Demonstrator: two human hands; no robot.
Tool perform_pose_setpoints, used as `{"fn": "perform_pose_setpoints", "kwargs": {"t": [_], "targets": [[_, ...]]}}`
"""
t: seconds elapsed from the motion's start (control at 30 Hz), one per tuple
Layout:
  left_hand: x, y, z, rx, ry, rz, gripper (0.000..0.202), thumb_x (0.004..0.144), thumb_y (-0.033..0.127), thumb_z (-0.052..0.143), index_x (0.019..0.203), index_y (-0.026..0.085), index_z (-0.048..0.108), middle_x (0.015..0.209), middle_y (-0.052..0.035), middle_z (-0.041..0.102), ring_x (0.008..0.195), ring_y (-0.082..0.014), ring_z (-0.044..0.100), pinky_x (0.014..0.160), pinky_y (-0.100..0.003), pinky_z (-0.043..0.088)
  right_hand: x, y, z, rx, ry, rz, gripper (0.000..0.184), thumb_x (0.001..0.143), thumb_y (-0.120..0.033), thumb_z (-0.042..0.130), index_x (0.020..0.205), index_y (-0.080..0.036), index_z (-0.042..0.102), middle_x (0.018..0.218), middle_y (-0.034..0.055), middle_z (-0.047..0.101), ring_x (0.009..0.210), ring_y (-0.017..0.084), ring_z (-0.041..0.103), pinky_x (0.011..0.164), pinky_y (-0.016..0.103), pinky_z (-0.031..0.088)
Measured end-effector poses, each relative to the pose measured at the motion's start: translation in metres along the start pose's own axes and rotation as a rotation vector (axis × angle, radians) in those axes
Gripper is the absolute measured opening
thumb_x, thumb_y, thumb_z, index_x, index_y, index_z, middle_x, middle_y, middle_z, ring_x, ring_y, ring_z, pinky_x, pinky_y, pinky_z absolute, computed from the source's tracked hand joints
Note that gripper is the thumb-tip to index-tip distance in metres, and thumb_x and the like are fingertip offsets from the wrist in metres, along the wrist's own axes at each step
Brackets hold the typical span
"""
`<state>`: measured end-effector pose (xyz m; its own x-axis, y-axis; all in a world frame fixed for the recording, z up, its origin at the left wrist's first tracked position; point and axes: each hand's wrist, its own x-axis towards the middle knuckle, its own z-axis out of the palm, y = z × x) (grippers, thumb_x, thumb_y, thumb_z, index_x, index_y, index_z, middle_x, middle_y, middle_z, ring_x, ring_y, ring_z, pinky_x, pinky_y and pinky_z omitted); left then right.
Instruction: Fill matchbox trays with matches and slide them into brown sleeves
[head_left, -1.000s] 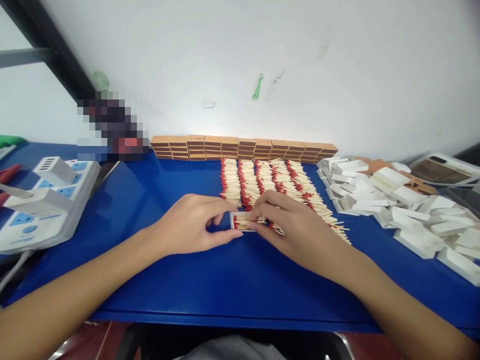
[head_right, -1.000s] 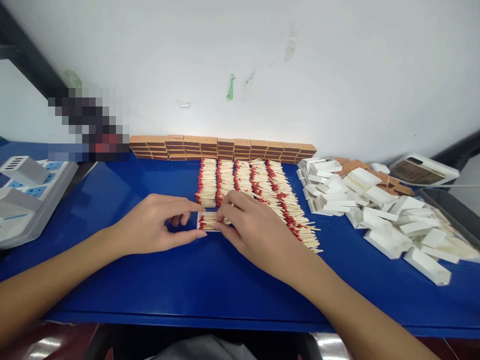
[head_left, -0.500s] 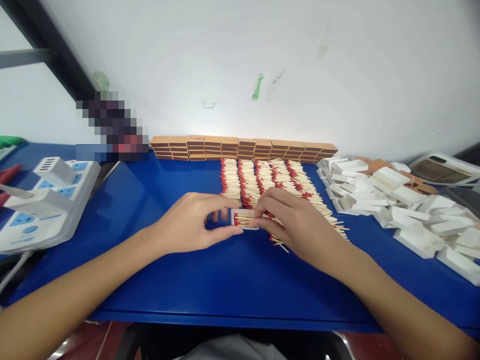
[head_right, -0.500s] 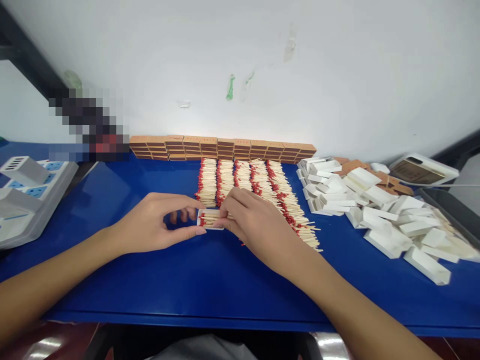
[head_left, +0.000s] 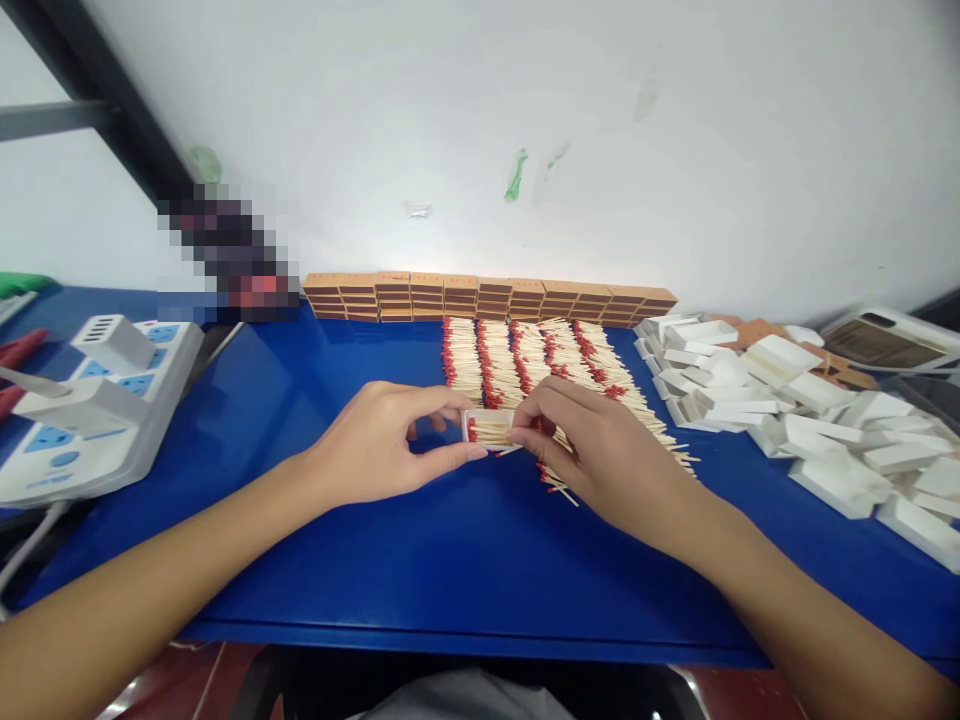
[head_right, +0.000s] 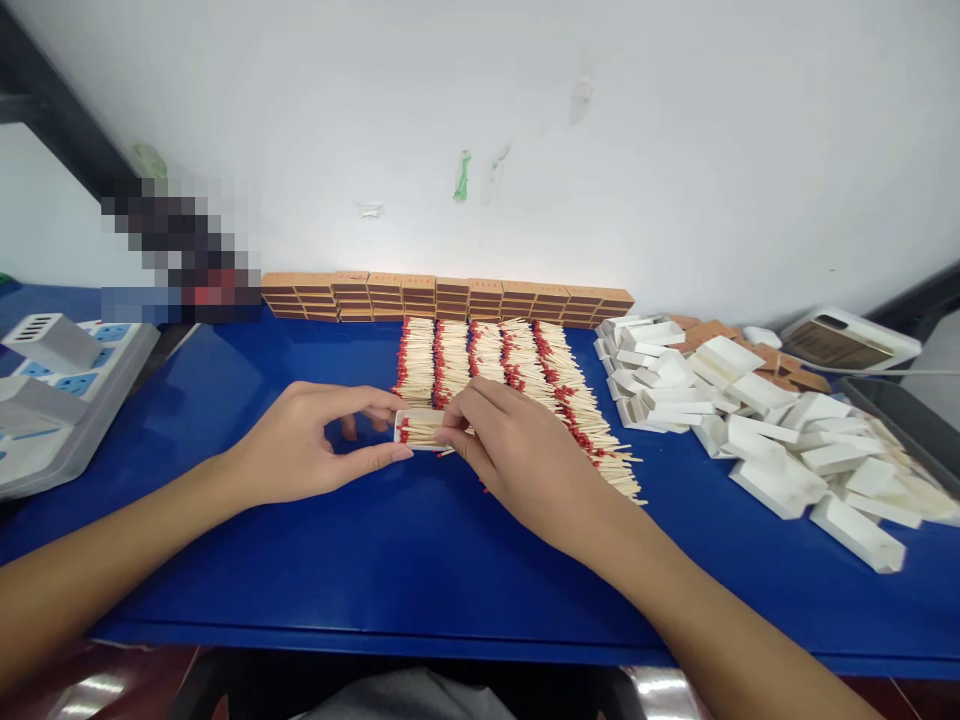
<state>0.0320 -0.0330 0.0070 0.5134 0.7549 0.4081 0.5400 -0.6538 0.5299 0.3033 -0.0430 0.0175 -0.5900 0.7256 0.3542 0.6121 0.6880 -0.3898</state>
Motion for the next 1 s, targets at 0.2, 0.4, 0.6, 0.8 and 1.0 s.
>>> {"fn": "perform_pose_setpoints", "kwargs": {"t": [0.2, 0.4, 0.6, 0.8, 1.0], "targets": [[0.0, 0.0, 0.0, 0.012, -0.01, 0.011, 0.031, 0.096, 0.046, 0.082, 0.118, 0.025, 0.082, 0.093, 0.0021, 0.085, 0.07, -0.0122, 0.074, 0.065, -0.023, 0.055, 0.0, -0.005, -0.001, 0.097, -0.021, 0.064, 0.014, 0.11, -0.022, 0.06, 0.097, -0.023, 0.064, 0.094, 0.0043, 0.072, 0.079, 0.018, 0.066, 0.069, 0.031, 0.051], [0.002, -0.002, -0.004, 0.043, -0.004, 0.006, 0.028, 0.097, 0.045, 0.08, 0.116, 0.024, 0.081, 0.091, 0.0028, 0.084, 0.07, -0.0119, 0.073, 0.066, -0.023, 0.054, -0.001, 0.005, -0.006, 0.008, 0.09, 0.033, 0.013, 0.112, -0.024, 0.057, 0.104, -0.023, 0.067, 0.096, 0.004, 0.07, 0.073, 0.016, 0.062, 0.068, 0.032, 0.049], [0.006, -0.013, -0.017, 0.133, 0.0, -0.051, 0.031, 0.098, 0.049, 0.076, 0.112, 0.021, 0.08, 0.091, -0.0002, 0.082, 0.073, -0.014, 0.072, 0.065, -0.025, 0.052, -0.004, 0.016, -0.01, -0.07, -0.058, -0.004, 0.009, 0.109, -0.025, 0.064, 0.105, -0.024, 0.071, 0.101, 0.0055, 0.069, 0.08, 0.018, 0.066, 0.069, 0.032, 0.05], [0.008, -0.019, -0.02, 0.159, -0.068, -0.068, 0.03, 0.097, 0.049, 0.076, 0.109, 0.021, 0.08, 0.087, -0.0003, 0.079, 0.071, -0.0144, 0.069, 0.062, -0.025, 0.049, -0.005, 0.017, 0.006, -0.028, -0.224, 0.013, 0.015, 0.111, -0.022, 0.059, 0.104, -0.022, 0.073, 0.103, 0.0064, 0.069, 0.087, 0.019, 0.069, 0.077, 0.034, 0.054], [0.005, -0.019, -0.014, 0.155, -0.097, -0.052, 0.032, 0.097, 0.05, 0.076, 0.112, 0.023, 0.08, 0.087, 0.0006, 0.078, 0.069, -0.0141, 0.068, 0.061, -0.026, 0.047, -0.003, 0.016, 0.007, -0.068, -0.247, 0.051, 0.017, 0.112, -0.026, 0.06, 0.098, -0.022, 0.068, 0.099, 0.0056, 0.067, 0.086, 0.02, 0.068, 0.077, 0.034, 0.054]]}}
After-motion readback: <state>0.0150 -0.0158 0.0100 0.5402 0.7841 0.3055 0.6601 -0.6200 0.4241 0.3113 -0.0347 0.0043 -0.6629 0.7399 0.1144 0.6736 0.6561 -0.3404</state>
